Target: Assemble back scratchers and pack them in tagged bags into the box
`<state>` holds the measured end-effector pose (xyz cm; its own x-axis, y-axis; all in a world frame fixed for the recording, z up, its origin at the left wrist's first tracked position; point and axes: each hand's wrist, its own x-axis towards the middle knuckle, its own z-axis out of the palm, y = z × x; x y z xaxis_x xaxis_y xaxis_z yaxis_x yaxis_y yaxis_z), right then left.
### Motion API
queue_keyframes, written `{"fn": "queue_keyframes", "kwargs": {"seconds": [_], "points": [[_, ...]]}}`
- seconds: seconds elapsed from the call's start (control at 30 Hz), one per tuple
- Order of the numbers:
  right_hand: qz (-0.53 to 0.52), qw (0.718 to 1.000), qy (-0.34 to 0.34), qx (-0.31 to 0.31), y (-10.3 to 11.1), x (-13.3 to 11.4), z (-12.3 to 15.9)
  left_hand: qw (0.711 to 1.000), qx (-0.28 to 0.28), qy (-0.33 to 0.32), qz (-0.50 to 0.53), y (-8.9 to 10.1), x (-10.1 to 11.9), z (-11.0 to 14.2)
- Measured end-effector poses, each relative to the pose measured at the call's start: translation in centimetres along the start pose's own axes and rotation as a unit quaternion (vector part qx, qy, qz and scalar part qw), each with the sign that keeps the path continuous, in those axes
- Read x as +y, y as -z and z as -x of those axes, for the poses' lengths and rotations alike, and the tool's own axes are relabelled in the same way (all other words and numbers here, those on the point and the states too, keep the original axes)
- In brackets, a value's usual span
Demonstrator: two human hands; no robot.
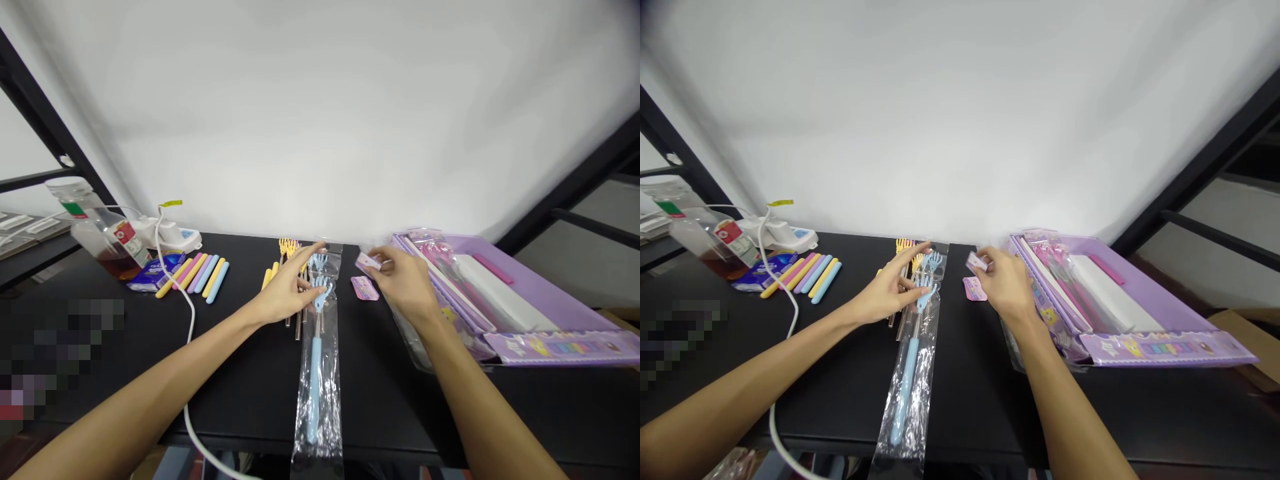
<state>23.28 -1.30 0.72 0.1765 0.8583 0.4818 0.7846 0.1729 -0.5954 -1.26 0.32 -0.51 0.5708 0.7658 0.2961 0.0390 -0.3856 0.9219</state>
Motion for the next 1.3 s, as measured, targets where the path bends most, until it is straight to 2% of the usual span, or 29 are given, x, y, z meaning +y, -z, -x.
{"fn": "queue_keyframes", "kwargs": {"seconds": [0.13,0.17,0.23,0.3,0.37,0.5,0.67,0.9,1.13,1.3], "points": [[-0.225,0.970,-0.002,0.089,-0.3,-1.6,0.5,1.000,-0.014,-0.003,0.004,-0.1,-0.2,0.0],[-0.254,0.963,0.005,0.090,-0.4,-2.0,0.7,1.000,-0.018,-0.005,0.005,-0.2,-0.3,0.1],[-0.289,0.955,0.027,0.054,-0.5,-2.3,0.9,1.000,-0.026,-0.010,0.003,-0.3,-0.4,0.1],[-0.296,0.954,0.054,-0.009,-0.7,-2.3,1.1,0.999,-0.027,-0.024,-0.004,-0.4,-0.5,0.1],[-0.265,0.960,0.083,-0.039,-0.7,-2.0,1.2,0.999,-0.027,-0.039,-0.012,-0.5,-0.5,0.2],[-0.201,0.971,0.131,-0.012,-0.5,-1.7,1.2,0.999,-0.040,-0.034,-0.013,-0.5,-0.5,0.2],[-0.224,0.964,0.146,0.008,-0.7,-1.9,1.2,0.998,-0.057,-0.025,-0.003,-0.6,-0.2,0.4],[-0.272,0.956,0.109,0.002,-1.2,-1.6,0.8,0.997,-0.074,-0.026,0.024,-0.8,-0.3,0.4],[-0.348,0.933,-0.002,-0.093,-1.2,-1.9,0.8,0.997,-0.073,-0.028,0.003,-0.8,-0.3,0.5],[-0.339,0.940,-0.002,-0.036,-1.2,-2.2,0.8,0.997,-0.069,-0.021,0.011,-0.8,-0.2,0.5]]}}
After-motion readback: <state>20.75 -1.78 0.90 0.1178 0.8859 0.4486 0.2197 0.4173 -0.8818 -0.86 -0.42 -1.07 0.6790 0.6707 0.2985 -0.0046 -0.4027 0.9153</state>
